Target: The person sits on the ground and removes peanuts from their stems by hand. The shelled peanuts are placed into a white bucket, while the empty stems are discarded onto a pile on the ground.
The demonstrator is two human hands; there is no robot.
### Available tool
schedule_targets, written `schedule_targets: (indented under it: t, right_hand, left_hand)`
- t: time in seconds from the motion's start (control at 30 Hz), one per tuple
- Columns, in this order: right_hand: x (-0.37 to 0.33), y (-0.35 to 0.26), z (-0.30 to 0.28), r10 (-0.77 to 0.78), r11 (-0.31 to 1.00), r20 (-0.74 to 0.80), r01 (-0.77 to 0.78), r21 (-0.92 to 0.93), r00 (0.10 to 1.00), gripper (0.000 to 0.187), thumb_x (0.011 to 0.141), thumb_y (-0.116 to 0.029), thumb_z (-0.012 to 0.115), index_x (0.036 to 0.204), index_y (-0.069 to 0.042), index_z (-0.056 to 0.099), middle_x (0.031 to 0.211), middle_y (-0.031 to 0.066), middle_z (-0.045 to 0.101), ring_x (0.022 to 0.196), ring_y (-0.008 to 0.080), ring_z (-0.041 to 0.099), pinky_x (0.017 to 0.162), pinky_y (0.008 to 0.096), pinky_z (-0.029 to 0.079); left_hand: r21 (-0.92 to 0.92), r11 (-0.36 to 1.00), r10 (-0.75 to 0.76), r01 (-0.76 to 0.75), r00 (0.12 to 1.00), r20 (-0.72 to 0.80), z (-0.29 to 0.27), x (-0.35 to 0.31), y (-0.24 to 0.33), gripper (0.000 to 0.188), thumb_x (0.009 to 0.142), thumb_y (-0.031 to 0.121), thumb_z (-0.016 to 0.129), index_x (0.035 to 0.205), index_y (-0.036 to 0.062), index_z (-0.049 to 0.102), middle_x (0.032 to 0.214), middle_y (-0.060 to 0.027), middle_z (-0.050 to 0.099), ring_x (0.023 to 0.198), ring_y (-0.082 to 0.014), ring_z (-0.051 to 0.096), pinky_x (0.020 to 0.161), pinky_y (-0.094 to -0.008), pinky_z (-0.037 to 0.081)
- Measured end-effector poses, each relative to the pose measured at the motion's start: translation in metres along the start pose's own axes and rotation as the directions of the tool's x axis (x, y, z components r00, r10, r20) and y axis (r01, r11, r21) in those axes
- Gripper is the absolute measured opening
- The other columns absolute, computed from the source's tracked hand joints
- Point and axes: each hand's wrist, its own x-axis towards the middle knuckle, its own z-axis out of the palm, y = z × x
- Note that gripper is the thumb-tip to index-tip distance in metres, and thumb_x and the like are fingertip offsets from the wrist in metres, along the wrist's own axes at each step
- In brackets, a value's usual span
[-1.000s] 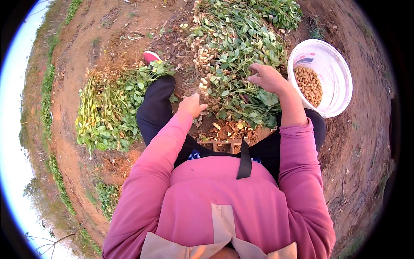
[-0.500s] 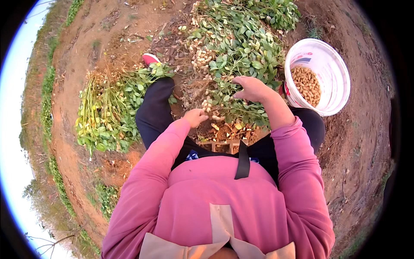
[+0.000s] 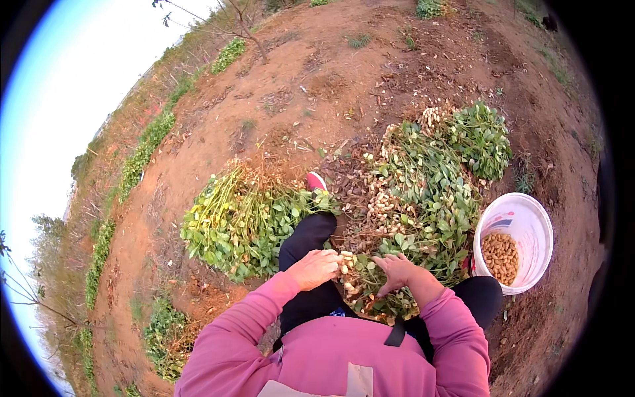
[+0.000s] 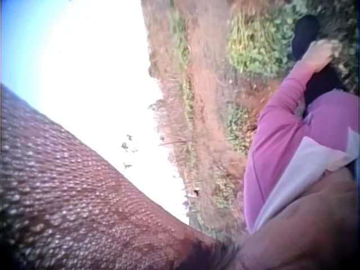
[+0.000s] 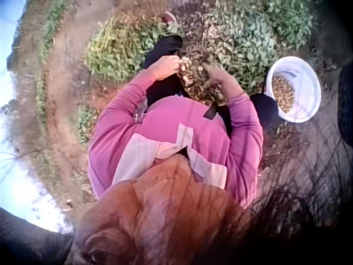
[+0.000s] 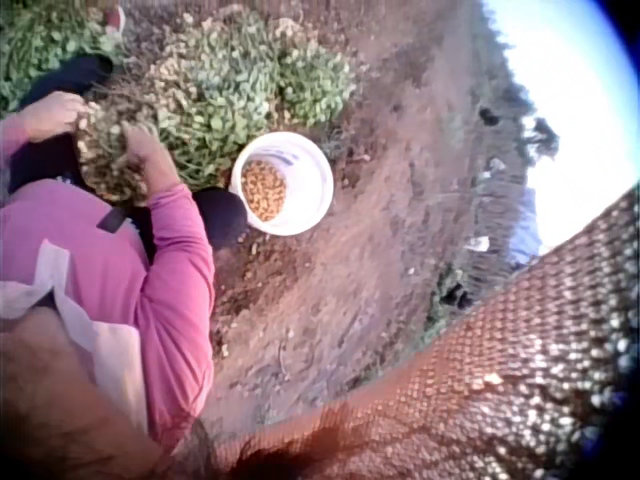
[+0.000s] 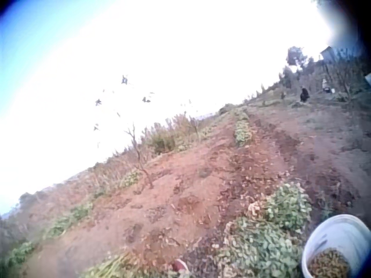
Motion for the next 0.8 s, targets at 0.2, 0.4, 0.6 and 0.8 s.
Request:
schedule_targets:
  t: [0.2,0.4,0.6,0.8]
  right_hand:
    - [0.007,-0.01,0.02,0.022,0.948,0.055,-0.039,0.317,0.998,0.094,0.062,-0.065,0.073,0.127,-0.002,0.047,0.121,0.0226,0.057,0.111,0.0365,0.055,0.095,0.0388,0.043]
    - [-0.001,-0.025,0.036,0.034,0.917,-0.155,0.031,0.398,0.987,0.081,0.073,-0.052,0.072,0.12,0.01,0.051,0.112,0.0244,0.06,0.11,0.033,0.056,0.099,0.0363,0.04]
    - [-0.022,-0.054,0.037,0.297,0.711,-0.404,0.082,0.698,0.865,0.051,0.078,-0.033,0.072,0.11,0.004,0.059,0.097,0.0211,0.065,0.091,0.0264,0.063,0.085,0.0345,0.047]
    - [-0.024,-0.052,0.038,0.429,0.887,-0.669,-0.143,0.438,0.608,0.041,0.079,-0.024,0.067,0.108,0.003,0.053,0.095,0.024,0.062,0.086,0.0414,0.06,0.078,0.0448,0.048]
  left_hand:
    - [0.059,0.996,-0.059,0.072,0.979,-0.196,0.001,-0.018,-0.021,0.011,0.082,0.017,0.063,0.089,0.01,0.057,0.113,-0.0023,0.057,0.111,-0.0225,0.051,0.095,-0.0381,0.039]
    - [0.143,0.955,-0.204,0.261,0.924,-0.324,0.012,-0.016,-0.026,0.014,0.085,0.026,0.061,0.094,0.0154,0.057,0.118,0.0042,0.053,0.12,-0.0163,0.045,0.105,-0.0513,0.027]
    - [-0.127,0.918,-0.373,0.377,0.703,-0.605,0.022,0.001,-0.024,0.039,0.078,0.016,0.068,0.115,0.0095,0.055,0.133,-0.0131,0.045,0.126,-0.0323,0.039,0.105,-0.0445,0.03]
    - [-0.831,0.508,-0.534,0.228,0.84,-0.096,0.087,0.011,0.001,0.045,0.087,0.024,0.064,0.121,-0.0025,0.051,0.126,-0.0191,0.054,0.121,-0.0293,0.05,0.1,-0.0355,0.04]
